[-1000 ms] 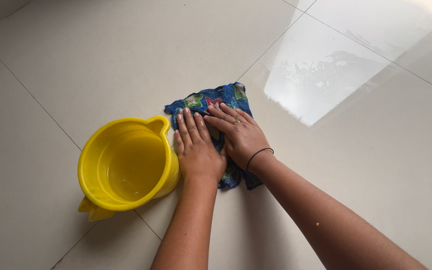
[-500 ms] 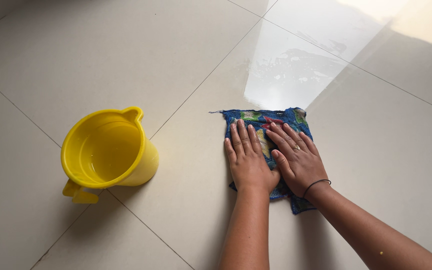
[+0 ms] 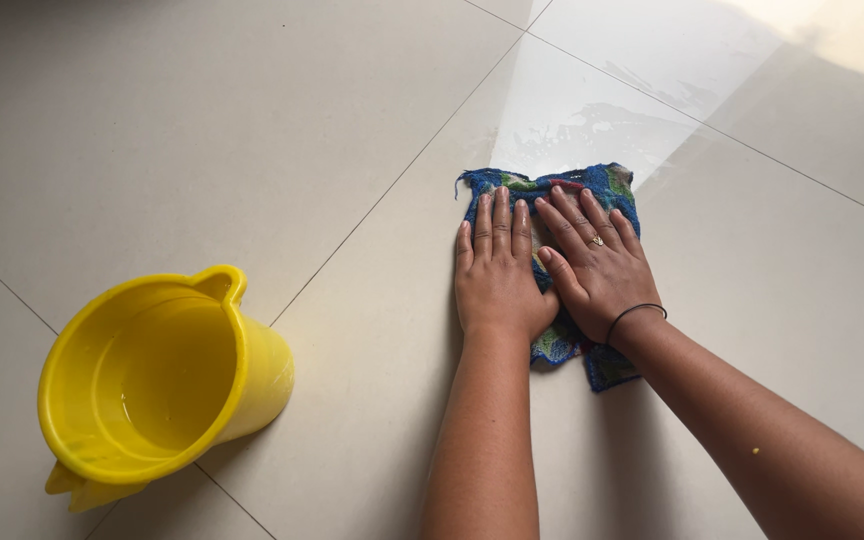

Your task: The person sits on a tiled floor and uses a cloth to wipe a wet area. They repeatedly dip the cloth into a yellow bucket, wring it out, and scrub the floor surface with both hands.

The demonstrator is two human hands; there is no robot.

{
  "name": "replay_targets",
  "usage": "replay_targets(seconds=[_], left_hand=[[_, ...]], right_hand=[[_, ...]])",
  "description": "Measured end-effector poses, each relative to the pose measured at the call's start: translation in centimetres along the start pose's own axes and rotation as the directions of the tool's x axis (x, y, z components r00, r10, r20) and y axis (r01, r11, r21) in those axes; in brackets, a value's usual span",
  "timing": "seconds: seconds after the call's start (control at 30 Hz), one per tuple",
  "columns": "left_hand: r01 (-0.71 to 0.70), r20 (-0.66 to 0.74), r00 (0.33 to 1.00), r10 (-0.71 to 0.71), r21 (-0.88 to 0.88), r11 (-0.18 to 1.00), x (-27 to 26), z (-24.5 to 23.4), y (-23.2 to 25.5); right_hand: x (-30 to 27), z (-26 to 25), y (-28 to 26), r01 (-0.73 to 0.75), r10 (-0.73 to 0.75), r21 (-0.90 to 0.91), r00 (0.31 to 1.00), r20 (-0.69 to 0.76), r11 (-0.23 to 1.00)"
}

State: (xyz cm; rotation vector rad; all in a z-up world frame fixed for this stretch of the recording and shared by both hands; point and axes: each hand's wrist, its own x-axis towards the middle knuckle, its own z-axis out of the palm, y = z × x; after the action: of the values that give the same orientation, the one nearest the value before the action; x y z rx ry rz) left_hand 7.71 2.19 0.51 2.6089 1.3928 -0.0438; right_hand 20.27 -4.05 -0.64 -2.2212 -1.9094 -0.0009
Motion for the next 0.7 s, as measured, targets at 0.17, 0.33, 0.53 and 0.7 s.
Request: replay_targets(seconds=[0.17,0.33,0.53,0.7], left_hand=[[-0.002,0.025,1.0,0.002,-0.009,1.0,2.7,0.0,-2.5],[0.08,-0.074,0.994,-0.079,0.014,0.997,1.1,0.7,-2.0],[0.033,-0.091,0.995,-0.035,-0.022,0.999,-4.2,1.4,-1.5],[-0.176,-0.131,0.976,0.172,-0.025,0.984,-9.6,2.6,-0.2]], right_hand=[[4.5,1.4,-0.1,0.042,-0.041,-0.048,0.999,0.033,0.998],[4.3,1.3,-0.9,0.123,-0.119,-0.088,0.992,0.045,0.989],[-1.2,0.3,-2.5,0.131,-0.128,-0.11,0.991,0.034,0.985],[-8.6,-1.4,-3.1,0.082,-0.082,-0.003,0.995,-0.063,0.997]])
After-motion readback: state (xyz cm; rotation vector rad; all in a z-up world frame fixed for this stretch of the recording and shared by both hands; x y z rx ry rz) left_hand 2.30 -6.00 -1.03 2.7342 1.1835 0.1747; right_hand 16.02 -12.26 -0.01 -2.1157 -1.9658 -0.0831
